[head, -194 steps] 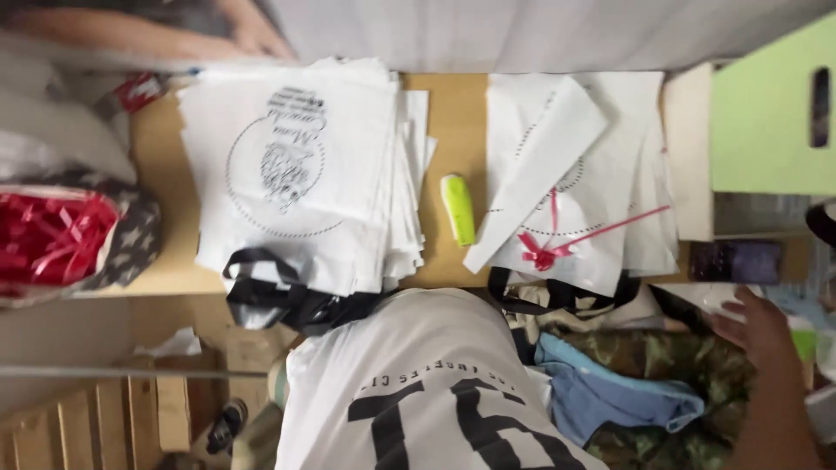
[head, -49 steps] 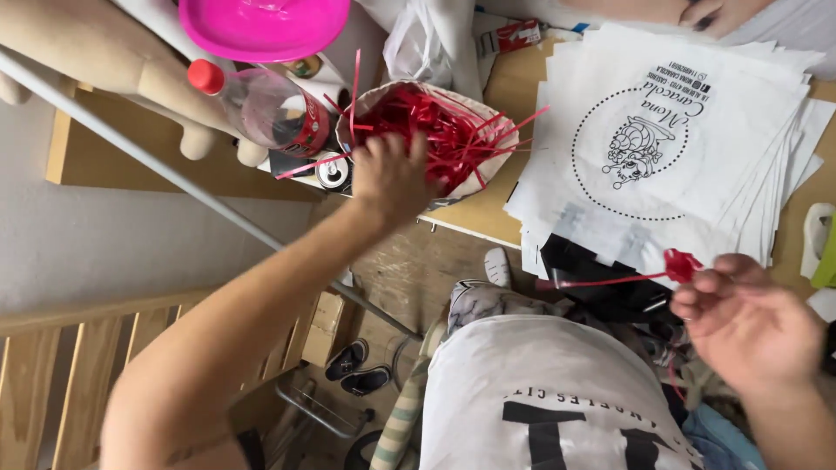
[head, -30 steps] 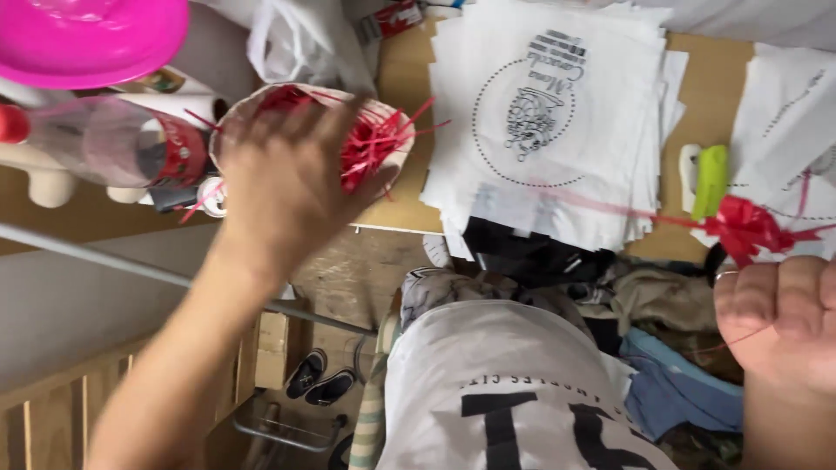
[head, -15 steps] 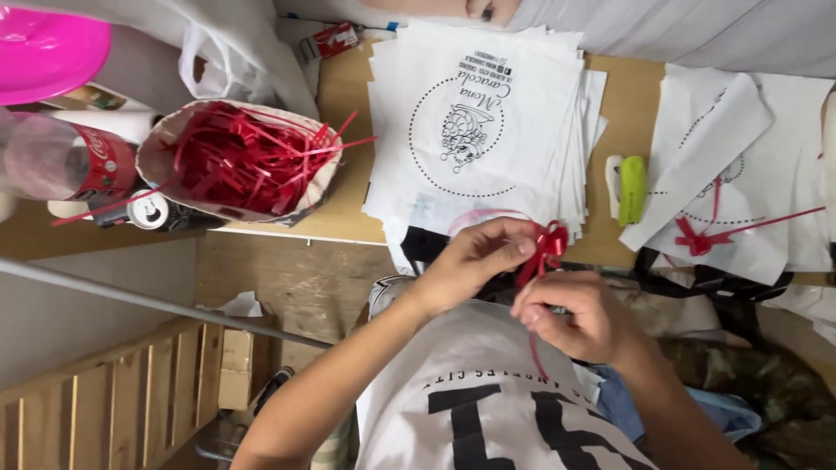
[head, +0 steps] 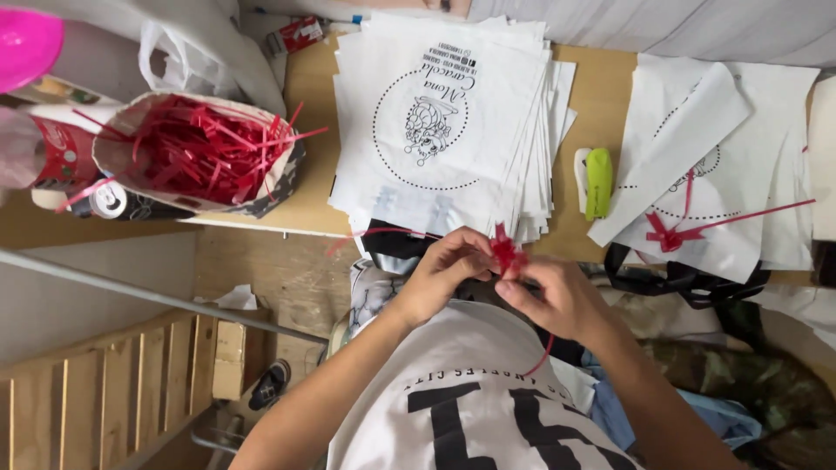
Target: The person repeatedly staples red ribbons onto white tote bags using a handheld stapler. They pick up a ribbon, position it on the bag, staple it in place, and then move the finished bag aside. The process is repeated for multiple bags throughout the clip.
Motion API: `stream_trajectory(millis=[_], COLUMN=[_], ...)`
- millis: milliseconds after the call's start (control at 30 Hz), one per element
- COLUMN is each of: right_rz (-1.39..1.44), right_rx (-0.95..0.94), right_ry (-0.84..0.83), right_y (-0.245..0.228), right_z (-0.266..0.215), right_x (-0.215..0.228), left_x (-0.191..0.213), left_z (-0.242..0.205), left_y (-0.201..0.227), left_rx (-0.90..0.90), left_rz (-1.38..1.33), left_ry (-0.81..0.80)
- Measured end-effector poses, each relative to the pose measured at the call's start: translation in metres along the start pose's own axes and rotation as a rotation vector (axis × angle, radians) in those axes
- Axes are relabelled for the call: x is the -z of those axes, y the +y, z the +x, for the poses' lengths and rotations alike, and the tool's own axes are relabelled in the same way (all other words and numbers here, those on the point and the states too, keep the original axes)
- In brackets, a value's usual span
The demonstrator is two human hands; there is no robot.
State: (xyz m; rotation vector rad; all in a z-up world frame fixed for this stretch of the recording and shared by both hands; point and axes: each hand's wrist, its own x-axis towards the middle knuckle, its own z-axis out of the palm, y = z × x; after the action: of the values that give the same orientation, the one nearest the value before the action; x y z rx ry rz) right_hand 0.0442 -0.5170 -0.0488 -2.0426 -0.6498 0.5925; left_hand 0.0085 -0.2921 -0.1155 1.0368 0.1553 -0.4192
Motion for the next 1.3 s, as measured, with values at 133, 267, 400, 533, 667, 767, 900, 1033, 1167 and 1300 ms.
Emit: stream_trajectory(millis=[133,267,400,533,667,767,900,1033,1167,1300], right_rz=[0.003,0.077,0.077,0.016,-0.290,-0.190,-0.003,0.706,1.398,1.532], right_rx=[-0.128,-0.164,-0.123,-0.166,-0.317,-0.648,-0.865,-1.034,-1.057,-0.900], right_ry=[0.188,0.373,0.405,0.470,0.472,0.467,0.616,0.755,0.701,0.900], right_y=[0.003,0.019,0.028,0.035,0.063,0.062,0.071,0.109,0.059,0.027], right_z=[0.017,0.032,0.054,0.065,0.057,0.049,0.027,0.007,0.048,0.074], right_x=[-0.013,-0.040,-0.070,-0.089,-0.097,-0.102,-0.114,-0.154,-0.177,-0.173], left_x=[0.010,0.046,0.082,0.122,0.184,0.225,0.185,0.177,0.151,0.130], left_z=[-0.002,0.003,0.004,0.017,0.020,0.012,-0.010,0.007,0.014,0.025], left_y=[0.007,0.000,0.005,0.032,0.048,0.037,0.077,0.004,-0.039,-0.049], left_rx=[-0.209,-0.268,-0.285,-0.204,-0.111,-0.008,0.065,-0.099,-0.001,-0.067], left_rz=[0.272,0.423,0.523,0.311,0.206,0.431,0.924,1.254,1.312,1.296], left_ry=[-0.035,-0.038,-0.127,0.014,0.194,0.104,-0.169,-0.391,-0.422,-0.416])
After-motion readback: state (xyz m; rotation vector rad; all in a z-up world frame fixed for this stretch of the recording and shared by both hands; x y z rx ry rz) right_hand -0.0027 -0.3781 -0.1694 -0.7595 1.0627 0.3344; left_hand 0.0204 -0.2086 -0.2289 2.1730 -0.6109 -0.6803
